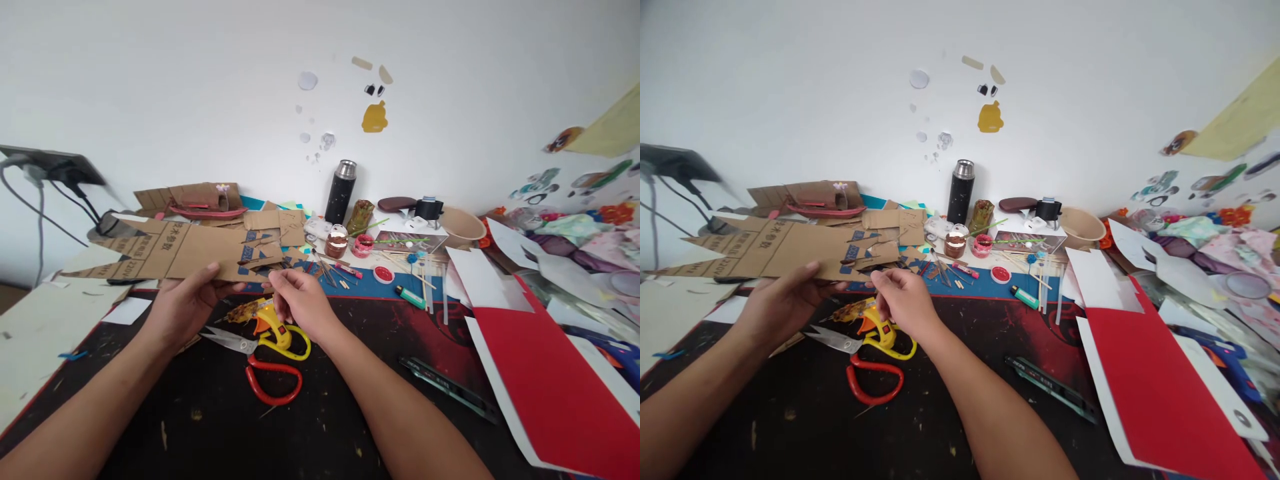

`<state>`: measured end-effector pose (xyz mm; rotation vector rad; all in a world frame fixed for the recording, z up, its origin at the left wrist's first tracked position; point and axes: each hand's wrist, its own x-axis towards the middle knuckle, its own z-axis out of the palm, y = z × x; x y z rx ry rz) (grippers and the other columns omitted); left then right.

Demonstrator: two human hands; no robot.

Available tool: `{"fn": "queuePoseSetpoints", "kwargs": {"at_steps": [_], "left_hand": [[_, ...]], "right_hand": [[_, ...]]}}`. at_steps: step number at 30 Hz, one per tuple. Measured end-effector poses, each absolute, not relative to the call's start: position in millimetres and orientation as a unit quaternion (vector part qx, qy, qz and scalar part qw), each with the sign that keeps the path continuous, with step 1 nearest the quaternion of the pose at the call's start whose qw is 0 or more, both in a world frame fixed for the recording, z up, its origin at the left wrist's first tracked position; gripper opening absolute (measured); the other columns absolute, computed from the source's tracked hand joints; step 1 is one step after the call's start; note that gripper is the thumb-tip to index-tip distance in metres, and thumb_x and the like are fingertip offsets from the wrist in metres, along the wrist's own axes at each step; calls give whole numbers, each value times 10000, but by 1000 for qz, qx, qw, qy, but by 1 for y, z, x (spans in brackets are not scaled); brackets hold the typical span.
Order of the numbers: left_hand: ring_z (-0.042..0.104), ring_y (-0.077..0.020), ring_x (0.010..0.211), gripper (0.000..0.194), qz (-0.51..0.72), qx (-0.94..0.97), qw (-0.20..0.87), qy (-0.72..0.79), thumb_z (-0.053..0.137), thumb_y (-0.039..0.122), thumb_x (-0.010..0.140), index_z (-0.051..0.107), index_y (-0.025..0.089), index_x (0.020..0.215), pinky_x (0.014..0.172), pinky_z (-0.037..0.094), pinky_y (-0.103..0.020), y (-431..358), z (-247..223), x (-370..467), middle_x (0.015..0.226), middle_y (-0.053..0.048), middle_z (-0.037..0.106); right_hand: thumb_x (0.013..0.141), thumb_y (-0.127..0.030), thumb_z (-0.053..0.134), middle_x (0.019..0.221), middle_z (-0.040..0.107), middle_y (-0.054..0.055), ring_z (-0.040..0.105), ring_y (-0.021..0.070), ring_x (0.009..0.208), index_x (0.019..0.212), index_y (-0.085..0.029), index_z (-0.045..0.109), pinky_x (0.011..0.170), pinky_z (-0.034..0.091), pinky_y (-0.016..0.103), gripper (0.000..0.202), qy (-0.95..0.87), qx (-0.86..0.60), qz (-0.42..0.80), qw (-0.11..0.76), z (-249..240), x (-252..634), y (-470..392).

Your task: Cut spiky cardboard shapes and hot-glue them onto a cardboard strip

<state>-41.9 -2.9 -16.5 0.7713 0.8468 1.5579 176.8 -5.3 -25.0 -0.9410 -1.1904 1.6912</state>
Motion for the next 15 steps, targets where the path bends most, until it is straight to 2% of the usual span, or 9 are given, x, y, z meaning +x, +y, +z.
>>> {"fn": "queuePoseSetpoints", "kwargs": {"at_steps": [5, 10, 15], "left_hand": [[917, -314, 949, 811, 656, 339, 560, 376, 1097, 297, 764, 795, 329, 1516, 701, 792, -371, -7, -14, -37, 1326, -80, 928], [918, -336, 987, 914, 667, 331, 540, 391, 1149, 300, 678, 798, 318, 1522, 703, 774, -325, -7, -11, -38, 1221, -82, 948], [917, -311, 918, 876, 680, 316, 532, 394, 1174, 294, 628, 836, 289, 1436, 702, 750, -283, -3, -9, -39, 1116, -86, 953]], "right_hand": [[1098, -514, 750, 540, 589, -86, 515, 107, 423, 921, -223, 693, 430, 322, 226, 346, -490, -406, 657, 405, -25, 176, -5], [1071, -620, 797, 538, 583, -80, 518, 116, 441, 915, -225, 707, 460, 355, 223, 434, -511, -421, 633, 400, -29, 176, -6], [1032, -687, 824, 537, 582, -70, 505, 128, 437, 920, -229, 731, 456, 346, 241, 481, -517, -415, 630, 405, -31, 175, -6]]}}
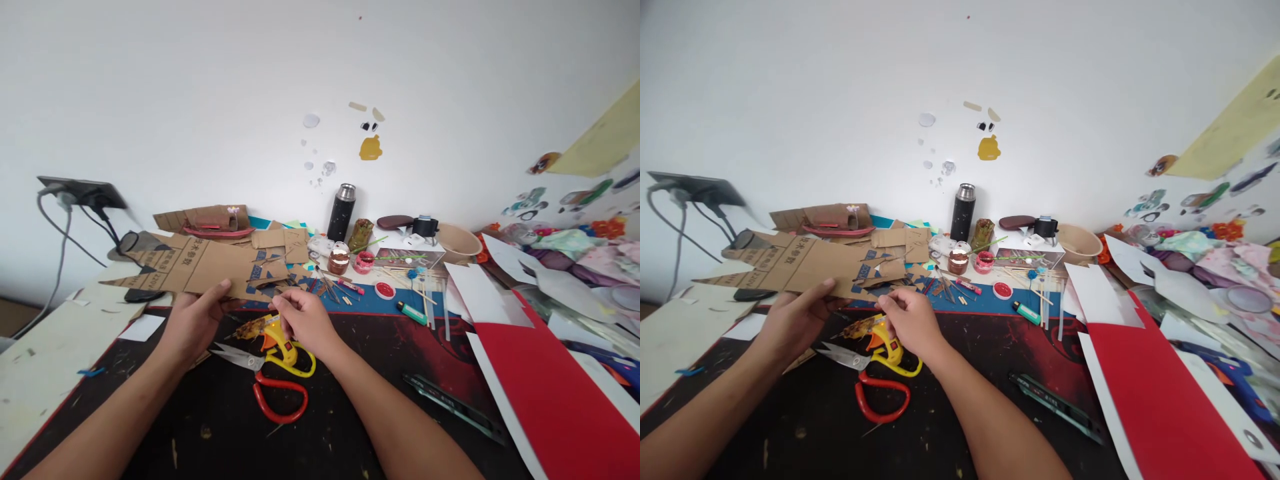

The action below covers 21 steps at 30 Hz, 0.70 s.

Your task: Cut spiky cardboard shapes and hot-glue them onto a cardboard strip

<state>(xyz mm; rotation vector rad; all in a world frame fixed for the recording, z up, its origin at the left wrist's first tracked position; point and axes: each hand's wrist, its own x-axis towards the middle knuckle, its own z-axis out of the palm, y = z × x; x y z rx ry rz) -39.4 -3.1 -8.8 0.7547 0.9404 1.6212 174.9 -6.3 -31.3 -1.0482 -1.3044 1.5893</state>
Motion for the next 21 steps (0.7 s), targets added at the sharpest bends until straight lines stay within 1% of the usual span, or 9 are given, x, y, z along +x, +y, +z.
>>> {"fn": "queuePoseSetpoints", "kwargs": {"at_steps": [3, 5, 7, 9, 12, 15, 17, 21], "left_hand": [[903, -281, 851, 812, 693, 297, 529, 389, 1164, 252, 612, 854, 269, 1362, 681, 736, -263, -1, -9, -41, 1048, -64, 949], [888, -256, 811, 721, 697, 288, 532, 385, 1140, 192, 617, 865, 259, 1279, 683, 734, -258, 0, -10, -42, 990, -36, 940], [875, -238, 776, 608, 697, 279, 539, 382, 1103, 139, 634, 868, 251, 1184, 686, 738, -263, 1, -11, -44, 924, -10, 924], [857, -232, 716, 534, 691, 274, 549, 382, 1061, 112, 653, 866, 247, 1131, 648, 739, -277, 1, -10, -45, 888, -2, 914], [822, -226, 616, 527, 677, 276, 564, 385, 992, 78, 681, 867, 255, 1162, 554, 712, -277, 1, -8, -45, 909, -18, 922], [786, -211, 548, 539, 656, 289, 582, 383, 947, 67, 692, 860, 257, 1188, 505, 679, -251, 0, -6, -44, 857, -14, 908], [763, -206, 516, 530, 645, 297, 591, 383, 952, 86, 677, 852, 245, 1173, 487, 668, -244, -2, -5, -44, 797, -11, 884], [737, -213, 504, 531, 631, 305, 597, 390, 983, 110, 636, 839, 215, 1135, 434, 645, -254, -5, -5, -43, 783, -34, 869]], "right_hand": [[1043, -645, 816, 544, 591, -67, 510, 124, 440, 925, -223, 734, 455, 331, 235, 445, -516, -424, 626, 403, -30, 176, -6], [1048, -626, 808, 544, 592, -69, 510, 121, 441, 934, -221, 731, 456, 326, 232, 428, -516, -423, 624, 406, -29, 176, -6], [1039, -639, 803, 543, 590, -74, 501, 118, 436, 954, -220, 730, 452, 325, 232, 433, -515, -414, 624, 417, -28, 177, -5], [1008, -677, 810, 545, 587, -80, 495, 115, 430, 968, -219, 727, 443, 325, 233, 468, -507, -402, 625, 438, -28, 178, -4], [953, -754, 819, 548, 583, -83, 505, 115, 422, 988, -215, 726, 423, 316, 232, 548, -482, -391, 630, 467, -27, 179, -3], [923, -820, 808, 555, 592, -76, 521, 119, 424, 1022, -209, 737, 410, 307, 231, 624, -462, -394, 635, 478, -25, 180, -1], [910, -862, 796, 555, 593, -73, 526, 121, 425, 1024, -208, 739, 404, 307, 233, 666, -453, -399, 637, 479, -23, 181, -1], [889, -916, 788, 567, 603, -64, 539, 123, 432, 1002, -215, 732, 404, 308, 237, 712, -443, -400, 642, 481, -21, 181, -1]]}}
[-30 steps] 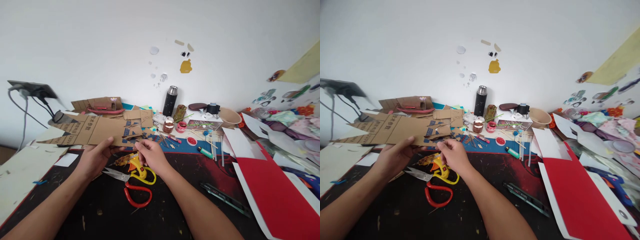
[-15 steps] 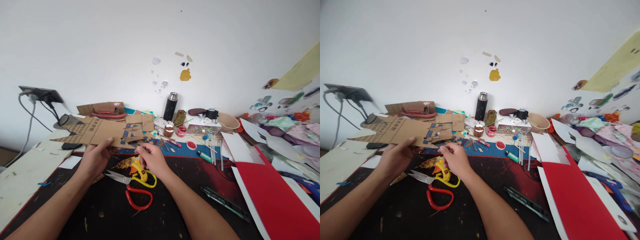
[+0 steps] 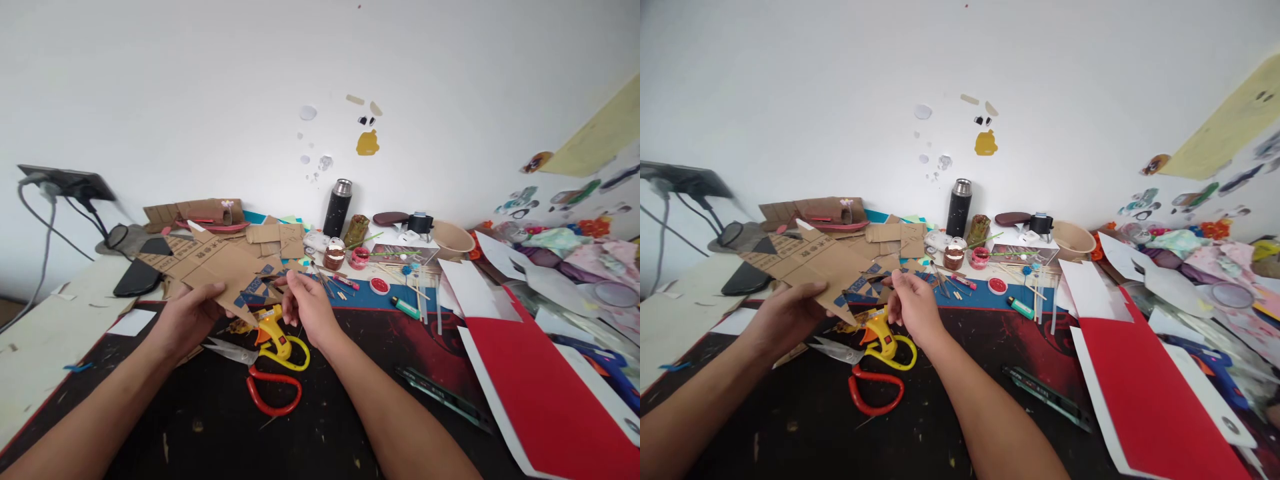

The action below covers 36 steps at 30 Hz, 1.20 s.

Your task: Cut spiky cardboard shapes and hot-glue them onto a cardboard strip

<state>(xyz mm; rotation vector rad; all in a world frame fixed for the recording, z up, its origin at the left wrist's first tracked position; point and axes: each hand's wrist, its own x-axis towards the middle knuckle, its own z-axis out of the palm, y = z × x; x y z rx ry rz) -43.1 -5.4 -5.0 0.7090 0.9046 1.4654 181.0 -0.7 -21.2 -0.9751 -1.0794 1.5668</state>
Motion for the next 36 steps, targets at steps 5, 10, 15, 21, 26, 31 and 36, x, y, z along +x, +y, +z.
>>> {"fn": "queuePoseSetpoints", "kwargs": {"at_steps": [5, 10, 15, 21, 26, 31, 36], "left_hand": [[719, -231, 493, 652, 606, 330, 604, 400, 1007, 146, 612, 841, 237, 1236, 360, 583, -273, -9, -6, -43, 838, -33, 878], [893, -366, 818, 941, 579, 331, 616, 419, 1135, 320, 575, 812, 293, 1459, 638, 750, -369, -12, -7, -50, 1044, -100, 942], [872, -463, 1240, 1111, 582, 343, 655, 339, 1180, 466, 551, 761, 383, 1577, 918, 775, -485, -14, -9, -57, 1256, -117, 939], [854, -457, 1303, 1092, 585, 339, 664, 318, 1201, 441, 563, 772, 397, 1567, 934, 776, -470, -13, -8, -53, 1316, -99, 932], [839, -429, 1340, 1027, 597, 334, 656, 320, 1187, 557, 598, 796, 371, 1529, 949, 782, -443, -12, -6, -41, 1421, -89, 902], [874, -318, 1241, 791, 629, 311, 639, 315, 1158, 518, 701, 838, 396, 1414, 828, 772, -309, -10, -5, -42, 1372, -10, 917], [887, -232, 1017, 618, 648, 267, 640, 317, 1137, 467, 763, 865, 320, 1298, 832, 761, -266, -5, -7, -47, 1215, -8, 937]], "right_hand": [[903, -891, 801, 541, 585, -60, 529, 127, 428, 919, -226, 701, 408, 306, 239, 672, -445, -407, 646, 468, -23, 180, 0], [938, -784, 834, 519, 548, -72, 518, 129, 433, 872, -230, 691, 421, 314, 241, 576, -441, -408, 655, 459, -25, 180, 0], [897, -751, 886, 505, 492, -88, 516, 131, 433, 814, -230, 685, 423, 318, 248, 565, -413, -383, 686, 461, -25, 178, -1], [947, -653, 864, 506, 502, -83, 490, 126, 433, 806, -221, 698, 427, 284, 252, 483, -387, -384, 712, 443, -26, 176, -2], [1000, -665, 830, 523, 499, -84, 491, 125, 445, 789, -237, 651, 443, 293, 255, 509, -385, -405, 718, 415, -24, 175, -4], [981, -710, 834, 555, 549, -72, 503, 124, 470, 851, -228, 692, 447, 292, 254, 519, -396, -381, 722, 420, -25, 176, -5], [943, -772, 833, 564, 546, -78, 511, 122, 455, 885, -229, 700, 440, 295, 256, 563, -415, -388, 690, 448, -27, 177, -4]]}}
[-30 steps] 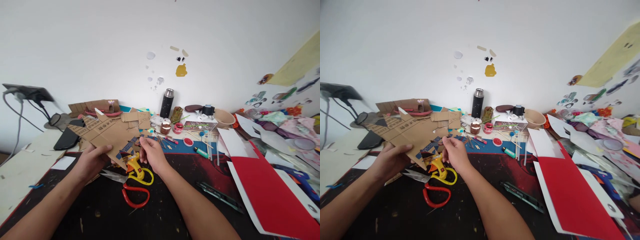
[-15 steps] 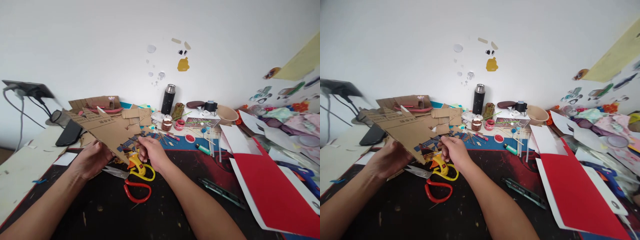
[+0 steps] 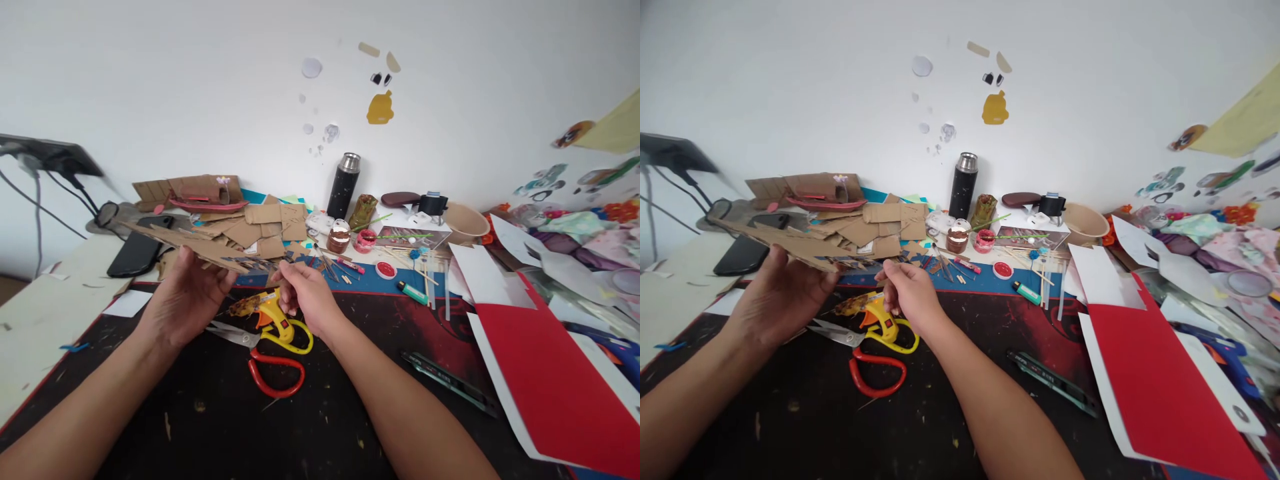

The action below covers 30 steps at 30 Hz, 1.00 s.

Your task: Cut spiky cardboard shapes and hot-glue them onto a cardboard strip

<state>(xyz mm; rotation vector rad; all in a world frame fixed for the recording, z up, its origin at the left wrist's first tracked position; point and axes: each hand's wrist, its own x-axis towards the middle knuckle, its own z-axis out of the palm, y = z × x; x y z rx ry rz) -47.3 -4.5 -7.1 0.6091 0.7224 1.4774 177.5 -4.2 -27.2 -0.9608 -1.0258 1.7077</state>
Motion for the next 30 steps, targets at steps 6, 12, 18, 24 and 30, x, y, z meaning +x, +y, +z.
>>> {"fn": "queuePoseSetpoints", "kwargs": {"at_steps": [6, 12, 18, 24, 30], "left_hand": [[875, -226, 1039, 679, 679, 235, 625, 305, 1193, 449, 656, 873, 252, 1221, 880, 761, -266, -2, -8, -45, 1180, -19, 941], [888, -234, 1028, 266, 675, 222, 630, 313, 1006, 374, 944, 878, 305, 1166, 818, 763, -277, -2, -7, -43, 1194, -21, 941], [888, -225, 983, 152, 672, 223, 624, 330, 979, 342, 960, 856, 287, 1031, 781, 755, -265, -5, -2, -37, 1179, -51, 941], [892, -234, 936, 139, 674, 216, 622, 335, 972, 312, 948, 855, 295, 1021, 748, 758, -276, -5, -1, -35, 1147, -50, 941], [899, -243, 906, 287, 698, 190, 616, 312, 948, 365, 977, 850, 240, 1216, 761, 774, -301, -4, 2, -36, 1083, -57, 945]], "right_hand": [[1000, -761, 763, 551, 544, -86, 506, 119, 449, 919, -243, 680, 466, 348, 253, 531, -507, -405, 600, 468, -25, 178, -7], [986, -755, 782, 587, 583, -85, 536, 121, 467, 939, -250, 664, 486, 396, 243, 521, -537, -412, 580, 453, -23, 175, -11], [1010, -717, 777, 567, 581, -91, 535, 119, 466, 930, -246, 670, 508, 435, 239, 490, -542, -402, 583, 452, -19, 176, -12], [1021, -724, 762, 555, 578, -91, 527, 120, 460, 940, -242, 687, 503, 420, 244, 494, -538, -400, 584, 457, -21, 175, -12], [1018, -801, 752, 542, 541, -98, 511, 115, 438, 913, -244, 679, 473, 395, 245, 571, -509, -392, 583, 498, -24, 176, -8]]}}
